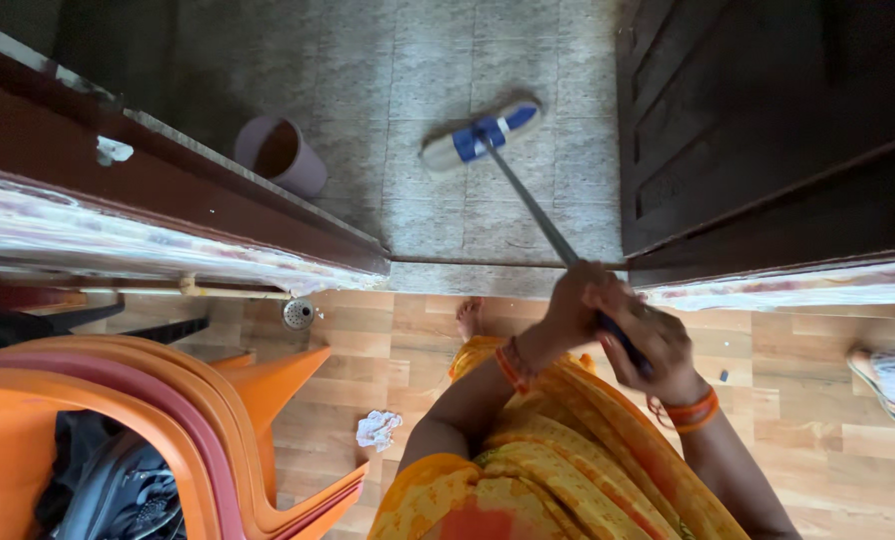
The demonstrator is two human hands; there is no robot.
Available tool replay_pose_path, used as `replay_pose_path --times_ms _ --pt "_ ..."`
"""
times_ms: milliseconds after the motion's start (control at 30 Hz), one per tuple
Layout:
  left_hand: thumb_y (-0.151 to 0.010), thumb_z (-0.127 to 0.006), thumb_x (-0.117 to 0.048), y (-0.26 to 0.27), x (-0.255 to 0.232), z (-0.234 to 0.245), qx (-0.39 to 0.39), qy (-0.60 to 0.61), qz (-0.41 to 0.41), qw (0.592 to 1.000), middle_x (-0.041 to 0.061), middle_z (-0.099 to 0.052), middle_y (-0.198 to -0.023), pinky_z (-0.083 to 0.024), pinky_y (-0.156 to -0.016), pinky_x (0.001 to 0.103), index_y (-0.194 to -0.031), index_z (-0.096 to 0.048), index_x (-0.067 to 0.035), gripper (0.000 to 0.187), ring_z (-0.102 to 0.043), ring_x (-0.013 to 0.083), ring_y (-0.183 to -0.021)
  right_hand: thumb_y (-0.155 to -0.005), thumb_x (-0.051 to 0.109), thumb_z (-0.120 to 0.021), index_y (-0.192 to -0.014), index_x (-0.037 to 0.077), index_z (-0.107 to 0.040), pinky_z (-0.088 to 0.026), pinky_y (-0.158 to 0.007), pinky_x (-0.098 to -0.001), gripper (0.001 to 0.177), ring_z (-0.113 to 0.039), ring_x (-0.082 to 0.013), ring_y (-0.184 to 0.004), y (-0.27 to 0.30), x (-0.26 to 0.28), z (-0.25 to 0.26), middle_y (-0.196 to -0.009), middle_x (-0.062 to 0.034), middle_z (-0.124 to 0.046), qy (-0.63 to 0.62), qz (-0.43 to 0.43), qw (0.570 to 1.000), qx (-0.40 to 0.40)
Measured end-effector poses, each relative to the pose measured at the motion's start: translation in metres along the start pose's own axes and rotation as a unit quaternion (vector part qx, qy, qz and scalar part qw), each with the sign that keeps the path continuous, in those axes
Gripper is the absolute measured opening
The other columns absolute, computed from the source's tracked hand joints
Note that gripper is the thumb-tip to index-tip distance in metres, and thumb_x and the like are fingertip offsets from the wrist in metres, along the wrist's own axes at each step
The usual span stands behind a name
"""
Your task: The person mops a tiled floor using a blue flat mop, moving it back and forth across the surface. A bucket of water is visible nearby, and the person occasionally steps around it while continuing to clean the area.
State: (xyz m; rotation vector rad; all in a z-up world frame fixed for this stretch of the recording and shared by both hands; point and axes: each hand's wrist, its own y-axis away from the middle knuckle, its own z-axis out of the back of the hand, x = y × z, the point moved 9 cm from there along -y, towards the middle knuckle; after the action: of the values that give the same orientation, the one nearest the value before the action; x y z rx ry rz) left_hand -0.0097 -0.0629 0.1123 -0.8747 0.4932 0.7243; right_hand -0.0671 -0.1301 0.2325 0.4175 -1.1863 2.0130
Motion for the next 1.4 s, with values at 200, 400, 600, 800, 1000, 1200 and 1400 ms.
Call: replay_pose_path --times_ms 200,400,600,800,1000,1200,1400 --pt "-0.088 -0.075 -0.035 0.004 -0.045 -0.020 0.168 0.039 -0.028 0.985 0.006 -0.066 -0.073 -0.052 -0.069 0.045 -0.078 -0.069 -0.016 0.022 -0.066 0.0283 -0.076 -0.078 -0.008 -0.044 -0.115 0.001 -0.066 -0.062 -0.090 -0.0479 0.044 -0.077 -0.0320 -0.094 -0.005 0.054 0.019 -0.097 -0.0168 -0.075 -0.181 0.080 0.980 0.008" --pt "-0.091 -0.073 -0.017 -0.007 -0.003 0.022 -0.030 0.075 -0.030 0.996 0.009 -0.055 -0.059 -0.045 -0.054 0.045 -0.067 -0.060 -0.011 0.029 -0.058 0.0312 -0.054 -0.079 -0.004 -0.050 -0.114 -0.005 -0.067 -0.067 -0.077 -0.0427 0.039 -0.079 -0.0338 -0.080 -0.031 0.057 0.008 -0.089 -0.0139 -0.074 -0.285 0.090 0.953 0.048" --pt "-0.089 -0.071 -0.011 -0.016 0.050 0.035 -0.052 0.085 -0.051 0.994 0.010 -0.052 -0.058 -0.044 -0.053 0.044 -0.066 -0.056 -0.010 0.028 -0.054 0.0314 -0.052 -0.074 0.002 -0.061 -0.109 -0.002 -0.071 -0.063 -0.078 -0.0425 0.037 -0.076 -0.0302 -0.080 -0.035 0.019 -0.036 -0.089 -0.0126 -0.074 -0.225 0.066 0.971 0.055" --pt "-0.086 -0.072 -0.010 -0.014 0.139 0.007 -0.007 0.029 0.005 1.000 0.012 -0.057 -0.067 -0.048 -0.074 0.046 -0.067 -0.057 -0.008 0.023 -0.058 0.0334 -0.071 -0.070 -0.007 -0.056 -0.101 0.004 -0.073 -0.055 -0.075 -0.0411 0.037 -0.067 -0.0332 -0.081 -0.017 -0.053 -0.090 -0.088 -0.0151 -0.067 -0.139 -0.053 0.986 0.080" --pt "-0.082 -0.075 -0.016 -0.005 0.164 -0.034 0.030 0.003 -0.003 1.000 0.008 -0.061 -0.073 -0.046 -0.105 0.050 -0.077 -0.066 -0.010 0.012 -0.061 0.0304 -0.082 -0.069 -0.011 -0.056 -0.100 0.000 -0.073 -0.053 -0.081 -0.0405 0.038 -0.064 -0.0332 -0.085 0.013 -0.088 -0.093 -0.093 -0.0180 -0.066 -0.131 -0.097 0.985 0.050" --pt "-0.084 -0.078 -0.018 -0.015 0.112 -0.027 -0.003 0.036 0.015 0.999 0.007 -0.063 -0.073 -0.048 -0.089 0.047 -0.076 -0.066 -0.011 0.016 -0.060 0.0305 -0.080 -0.072 -0.012 -0.051 -0.102 -0.001 -0.074 -0.053 -0.082 -0.0396 0.039 -0.064 -0.0331 -0.085 0.017 -0.061 -0.053 -0.091 -0.0177 -0.066 -0.151 -0.130 0.980 0.028" --pt "-0.083 -0.076 -0.016 -0.013 0.002 -0.011 -0.044 0.078 -0.029 0.996 0.007 -0.063 -0.073 -0.046 -0.071 0.044 -0.075 -0.064 -0.011 0.015 -0.061 0.0302 -0.071 -0.068 -0.004 -0.058 -0.099 -0.001 -0.074 -0.051 -0.076 -0.0393 0.035 -0.064 -0.0320 -0.079 0.019 0.014 0.009 -0.086 -0.0168 -0.066 -0.143 -0.132 0.980 0.043"
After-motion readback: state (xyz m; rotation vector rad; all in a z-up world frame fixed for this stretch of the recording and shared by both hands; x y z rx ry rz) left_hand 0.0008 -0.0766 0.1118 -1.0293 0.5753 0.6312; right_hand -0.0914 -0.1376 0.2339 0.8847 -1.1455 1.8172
